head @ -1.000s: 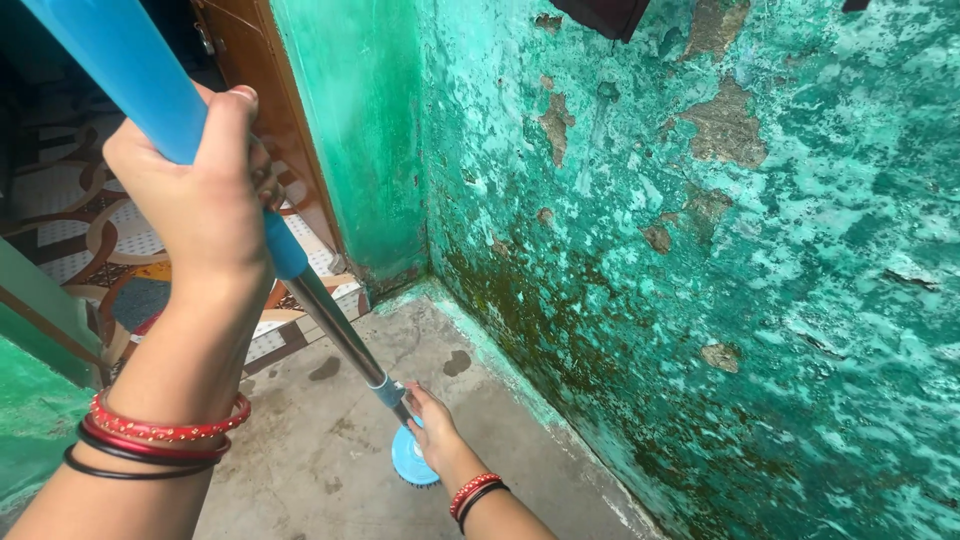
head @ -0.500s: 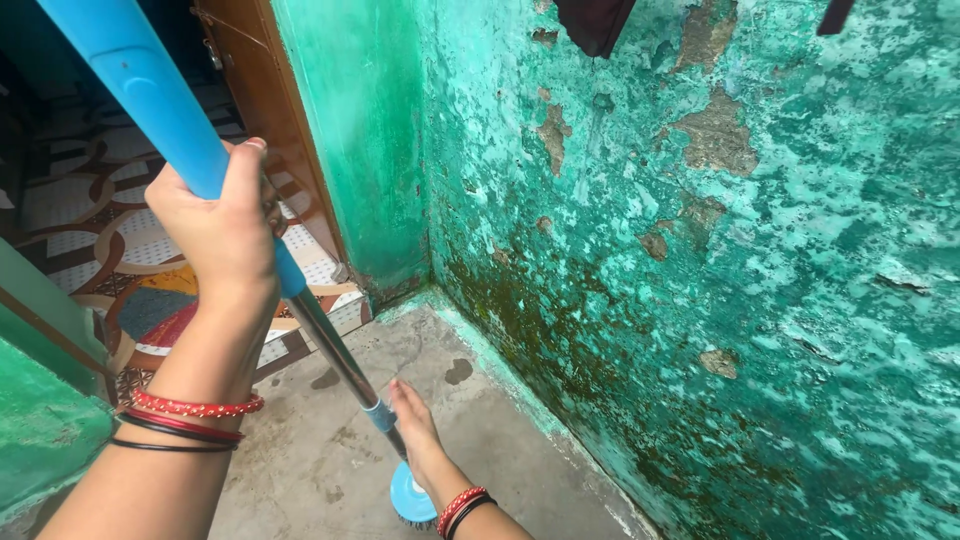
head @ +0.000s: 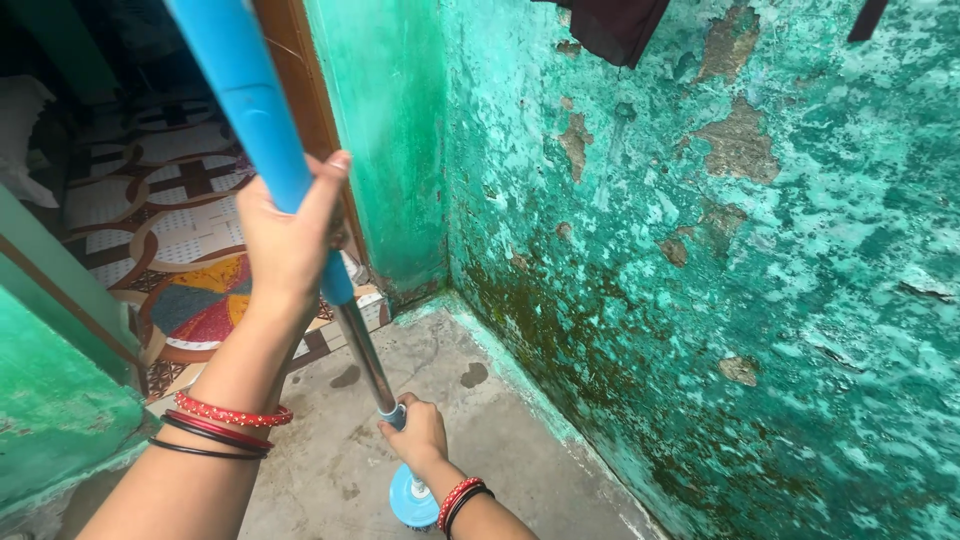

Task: Assembling a cleaning mop by connecting the handle segments and brush head.

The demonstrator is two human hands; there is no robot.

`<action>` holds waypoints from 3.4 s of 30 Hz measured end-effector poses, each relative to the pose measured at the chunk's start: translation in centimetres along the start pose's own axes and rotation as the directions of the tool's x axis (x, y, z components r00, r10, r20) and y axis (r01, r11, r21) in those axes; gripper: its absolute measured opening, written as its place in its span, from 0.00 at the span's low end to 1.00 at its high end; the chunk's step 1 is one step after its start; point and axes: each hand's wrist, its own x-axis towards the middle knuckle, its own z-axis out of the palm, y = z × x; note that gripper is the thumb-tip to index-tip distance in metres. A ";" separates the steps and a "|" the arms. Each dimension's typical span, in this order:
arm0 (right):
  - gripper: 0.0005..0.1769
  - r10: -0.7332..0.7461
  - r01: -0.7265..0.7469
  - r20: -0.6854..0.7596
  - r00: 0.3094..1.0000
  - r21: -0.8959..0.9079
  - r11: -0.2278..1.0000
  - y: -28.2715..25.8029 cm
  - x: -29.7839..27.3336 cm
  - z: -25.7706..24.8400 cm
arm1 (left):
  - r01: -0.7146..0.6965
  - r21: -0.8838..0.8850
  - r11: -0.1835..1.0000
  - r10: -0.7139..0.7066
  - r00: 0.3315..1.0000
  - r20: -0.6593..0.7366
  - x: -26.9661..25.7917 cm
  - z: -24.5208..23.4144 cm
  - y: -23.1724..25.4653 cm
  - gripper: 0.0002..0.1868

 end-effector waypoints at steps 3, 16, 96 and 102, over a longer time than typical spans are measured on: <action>0.27 0.142 -0.141 0.008 0.990 0.153 0.978 0.5 0.4 0.5 | 0.083 0.100 0.991 -0.102 0.974 0.201 -0.5 0.4 1.0 0.09; 0.30 0.097 -0.631 0.683 0.724 0.712 -0.307 -3.5 -12.6 -5.5 | 0.058 0.160 0.985 -0.159 0.640 0.752 -10.9 -0.4 2.6 0.23; 0.05 0.006 -0.715 0.954 0.301 0.222 0.663 -19.1 2.7 21.5 | 0.323 0.911 0.258 -0.387 0.898 -0.209 -19.7 -24.8 -2.9 0.25; 0.05 -0.130 -0.770 0.882 0.454 0.461 0.440 -11.2 7.0 28.1 | 0.203 0.839 0.504 -0.120 0.979 -0.165 -22.4 -24.8 -5.8 0.24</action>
